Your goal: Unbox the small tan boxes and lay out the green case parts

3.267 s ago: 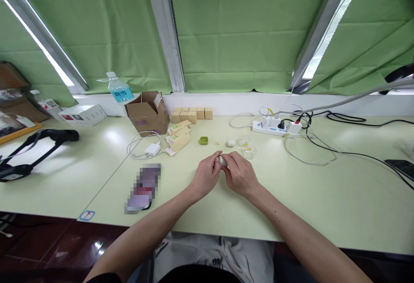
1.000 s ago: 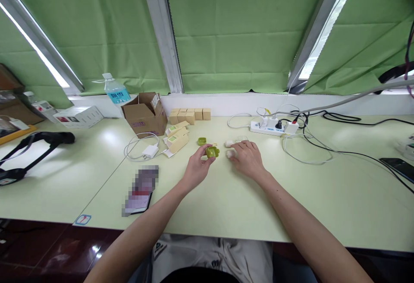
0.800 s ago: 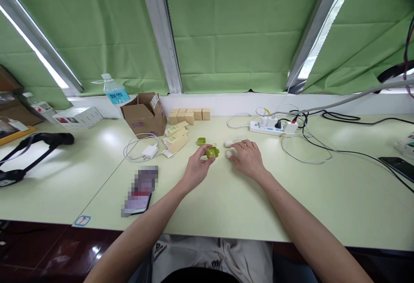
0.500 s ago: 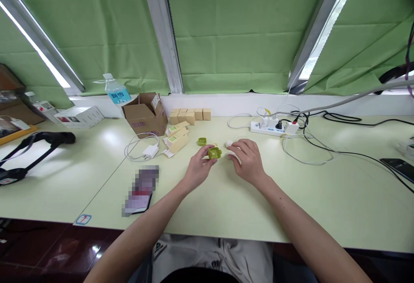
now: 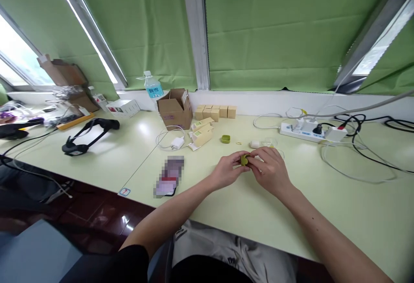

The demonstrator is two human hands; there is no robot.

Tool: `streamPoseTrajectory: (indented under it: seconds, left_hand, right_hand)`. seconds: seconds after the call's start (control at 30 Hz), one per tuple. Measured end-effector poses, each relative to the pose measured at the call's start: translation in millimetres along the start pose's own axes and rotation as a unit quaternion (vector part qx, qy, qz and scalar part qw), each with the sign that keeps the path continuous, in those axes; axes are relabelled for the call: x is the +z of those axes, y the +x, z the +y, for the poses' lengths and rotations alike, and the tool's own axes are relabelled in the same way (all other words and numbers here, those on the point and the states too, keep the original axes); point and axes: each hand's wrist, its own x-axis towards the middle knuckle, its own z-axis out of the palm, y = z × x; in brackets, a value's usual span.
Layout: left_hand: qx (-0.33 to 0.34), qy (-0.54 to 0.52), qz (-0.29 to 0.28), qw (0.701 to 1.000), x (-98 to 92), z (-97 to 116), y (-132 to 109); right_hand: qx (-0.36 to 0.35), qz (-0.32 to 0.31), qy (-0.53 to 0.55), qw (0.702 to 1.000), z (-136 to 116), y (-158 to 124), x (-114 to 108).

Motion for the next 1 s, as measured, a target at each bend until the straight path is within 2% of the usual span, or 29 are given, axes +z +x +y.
streamPoseTrajectory:
  seconds: [0.23, 0.47, 0.57, 0.83, 1.0]
  left_hand:
    - [-0.006, 0.024, 0.011, 1.0, -0.6, 1.9, -1.6]
    - [0.032, 0.156, -0.022, 0.987, -7.0, 11.2, -1.3]
    - [0.046, 0.201, -0.026, 0.978, -9.0, 15.4, -0.9]
    - [0.071, 0.212, -0.02, 0.975, -6.9, 17.1, -1.3]
    - [0.07, 0.261, -0.003, 0.963, -10.3, 9.6, -1.1]
  right_hand:
    - [-0.002, 0.0, -0.025, 1.0, -2.2, 0.5, 3.3]
    - [-0.014, -0.059, -0.092, 0.994, -4.2, 0.0, 7.5]
    - [-0.006, -0.06, -0.087, 0.994, -5.3, 1.5, 6.4]
    - [0.034, -0.058, -0.046, 0.997, -3.8, 2.9, -0.9]
    - [0.037, -0.046, -0.029, 0.998, -1.1, 2.8, -5.5]
